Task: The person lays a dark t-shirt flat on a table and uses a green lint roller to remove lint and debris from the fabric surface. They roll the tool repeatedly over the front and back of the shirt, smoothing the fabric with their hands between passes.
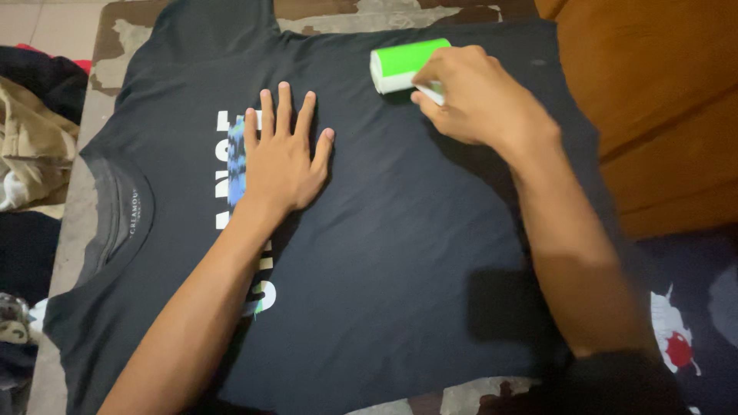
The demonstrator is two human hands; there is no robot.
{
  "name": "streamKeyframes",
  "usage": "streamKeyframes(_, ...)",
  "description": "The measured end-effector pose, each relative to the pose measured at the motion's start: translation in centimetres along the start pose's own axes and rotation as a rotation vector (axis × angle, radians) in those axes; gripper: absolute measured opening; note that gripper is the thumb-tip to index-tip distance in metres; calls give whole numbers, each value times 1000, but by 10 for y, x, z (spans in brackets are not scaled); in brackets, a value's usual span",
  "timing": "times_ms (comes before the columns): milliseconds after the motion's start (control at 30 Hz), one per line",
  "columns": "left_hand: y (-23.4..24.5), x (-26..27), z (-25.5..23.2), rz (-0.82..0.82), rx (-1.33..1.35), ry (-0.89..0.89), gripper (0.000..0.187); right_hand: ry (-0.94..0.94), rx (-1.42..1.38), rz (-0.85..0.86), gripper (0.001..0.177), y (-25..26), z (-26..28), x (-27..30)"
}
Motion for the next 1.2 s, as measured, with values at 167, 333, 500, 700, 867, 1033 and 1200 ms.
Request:
streamKeyframes(167, -3, 2, 1, -33, 1, -14, 64, -364, 281, 485, 33, 32, 9, 15)
streamKeyframes(333, -6, 4, 0, -64, -27, -21, 63, -469, 411, 661, 33, 48, 24, 19)
streamKeyframes(500, -4, 3, 0, -78, -10, -17, 64, -270, 197, 270, 32, 15, 10, -5)
streamKeyframes(700, -3, 8, 4, -110, -28, 90, 72, -119, 40, 63, 27, -23, -12, -24)
streamKeyframes(867, -6, 4, 13, -98, -15, 129, 78, -255, 256, 279, 29, -5, -5, -25)
streamKeyframes(1033, -7, -4, 26, -17, 46, 12, 79, -214, 397, 409, 33, 26, 28, -10)
streamKeyframes(1200, -11, -6, 33, -11, 88, -18, 76, -254, 412, 631, 29, 38, 58, 4)
Point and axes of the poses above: each hand's wrist, its own x-axis away from the middle knuckle, its own y-axis out of the back of the hand, z = x × y, the point moved 4 cm from there along -x, towards the middle knuckle, and after that the axes turned 14 degrees about -z, right-handed, at the moved point
